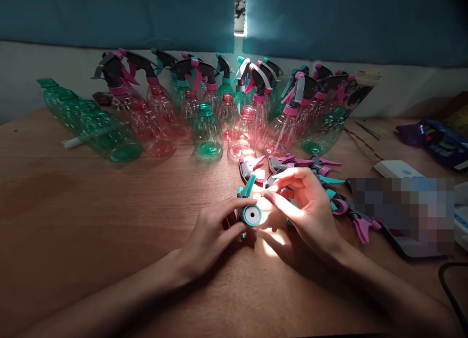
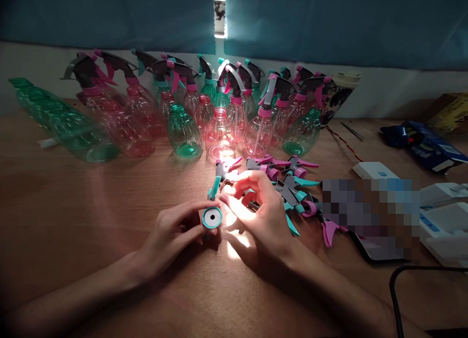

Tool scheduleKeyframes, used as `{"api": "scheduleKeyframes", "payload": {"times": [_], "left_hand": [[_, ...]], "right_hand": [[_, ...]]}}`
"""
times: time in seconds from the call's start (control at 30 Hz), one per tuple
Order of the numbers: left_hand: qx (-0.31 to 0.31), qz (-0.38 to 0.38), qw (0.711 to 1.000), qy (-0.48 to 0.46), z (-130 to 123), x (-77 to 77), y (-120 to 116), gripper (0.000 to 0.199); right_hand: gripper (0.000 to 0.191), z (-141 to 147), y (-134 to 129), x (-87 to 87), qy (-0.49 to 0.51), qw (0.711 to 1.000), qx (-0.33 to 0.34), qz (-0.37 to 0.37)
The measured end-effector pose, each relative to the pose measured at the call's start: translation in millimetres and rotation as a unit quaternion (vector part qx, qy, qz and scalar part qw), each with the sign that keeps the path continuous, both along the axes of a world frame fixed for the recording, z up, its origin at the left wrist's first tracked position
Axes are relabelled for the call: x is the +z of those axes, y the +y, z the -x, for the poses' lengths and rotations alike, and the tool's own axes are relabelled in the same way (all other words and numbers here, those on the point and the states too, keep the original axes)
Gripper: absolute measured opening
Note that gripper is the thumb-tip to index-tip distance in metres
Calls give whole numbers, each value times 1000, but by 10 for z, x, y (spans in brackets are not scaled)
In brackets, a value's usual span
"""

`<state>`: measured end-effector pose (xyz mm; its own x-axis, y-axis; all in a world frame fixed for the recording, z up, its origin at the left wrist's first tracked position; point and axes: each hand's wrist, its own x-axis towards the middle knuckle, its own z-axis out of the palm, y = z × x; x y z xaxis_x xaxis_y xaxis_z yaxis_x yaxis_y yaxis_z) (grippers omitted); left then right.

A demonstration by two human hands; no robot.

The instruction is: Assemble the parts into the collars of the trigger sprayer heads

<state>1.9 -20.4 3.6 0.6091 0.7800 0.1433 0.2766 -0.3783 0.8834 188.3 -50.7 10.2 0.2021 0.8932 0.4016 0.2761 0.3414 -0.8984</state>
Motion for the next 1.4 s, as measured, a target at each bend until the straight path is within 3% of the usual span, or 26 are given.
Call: {"api": "scheduleKeyframes", "payload": {"times": [0.13,0.23,0.63,0.9,1.2,1.4], "left_hand": [[-7,-50,999,-2,17,-10,31,39],[-2,-107,994,16,51,-26,65,41],[-47,-197,978,42,68,-76,81,39],[-54,-198,978,45,64,-42,74,36],[-45,-149,987,51,45,-35,70,38],[-49,-135,988,58,37,-77,62,35]], "right_hand": [[38,-24,-32,48,-49,994,99,11],[45,-32,-69,32,-121,983,138,-5],[50,-49,-58,15,-269,947,177,-28],[59,-34,-73,16,-255,950,180,-12],[60,-42,-64,10,-241,953,180,33],[60,-33,-61,-30,-241,955,171,8]]}}
